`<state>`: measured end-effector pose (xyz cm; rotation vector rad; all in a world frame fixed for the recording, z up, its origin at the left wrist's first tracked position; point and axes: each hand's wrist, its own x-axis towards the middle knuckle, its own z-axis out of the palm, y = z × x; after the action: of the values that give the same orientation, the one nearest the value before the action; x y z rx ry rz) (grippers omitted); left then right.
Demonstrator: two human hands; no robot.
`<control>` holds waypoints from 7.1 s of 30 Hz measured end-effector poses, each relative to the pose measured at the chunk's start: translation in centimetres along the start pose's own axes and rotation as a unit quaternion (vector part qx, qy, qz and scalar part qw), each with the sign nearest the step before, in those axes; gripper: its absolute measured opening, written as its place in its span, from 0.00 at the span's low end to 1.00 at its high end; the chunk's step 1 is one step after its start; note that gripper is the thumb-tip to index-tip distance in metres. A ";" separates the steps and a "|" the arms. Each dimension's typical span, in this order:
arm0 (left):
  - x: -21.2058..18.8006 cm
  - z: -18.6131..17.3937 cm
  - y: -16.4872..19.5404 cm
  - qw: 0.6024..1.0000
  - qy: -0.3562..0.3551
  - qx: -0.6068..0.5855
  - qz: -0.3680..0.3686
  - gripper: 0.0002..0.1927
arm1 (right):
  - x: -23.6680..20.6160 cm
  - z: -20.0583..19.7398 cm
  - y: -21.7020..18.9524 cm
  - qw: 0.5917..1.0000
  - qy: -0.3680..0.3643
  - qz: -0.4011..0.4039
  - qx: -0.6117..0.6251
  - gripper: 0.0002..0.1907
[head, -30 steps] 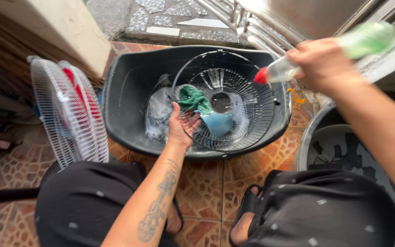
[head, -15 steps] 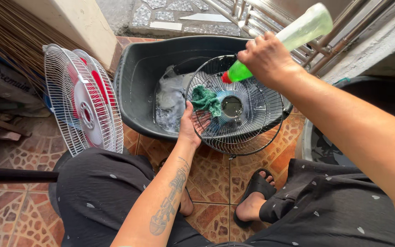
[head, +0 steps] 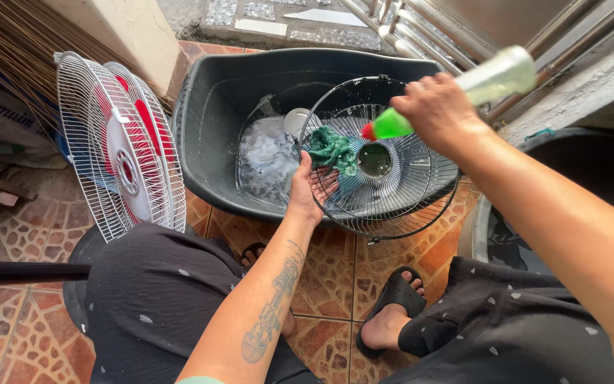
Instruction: The person uses a screwdriver to unscrew and remove the front grille of a standing electric fan, then takes off the blades and other removable parts. They place the parts in a basin of soapy water and scrub the grille, blades, and covers with a sponge, rinsing them in the basin.
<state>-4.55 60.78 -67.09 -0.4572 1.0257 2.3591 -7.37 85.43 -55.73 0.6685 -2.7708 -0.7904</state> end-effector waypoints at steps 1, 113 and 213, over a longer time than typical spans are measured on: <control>0.5 -0.1 -0.2 1.000 0.004 -0.008 0.001 0.44 | -0.5 0.8 0.7 1.000 0.004 0.012 0.017 0.11; 0.2 -3.9 2.7 0.983 -0.124 -0.093 0.101 0.32 | -1.7 -1.8 -15.5 0.757 -0.058 0.196 0.621 0.22; -0.7 -1.5 0.5 0.986 -0.079 0.139 0.046 0.33 | 0.4 3.4 -9.2 0.877 0.253 0.100 0.395 0.14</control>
<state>-4.13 59.13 -67.46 -0.1190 1.2986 2.2412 -5.28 79.82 -63.50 0.5632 -2.5072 0.5473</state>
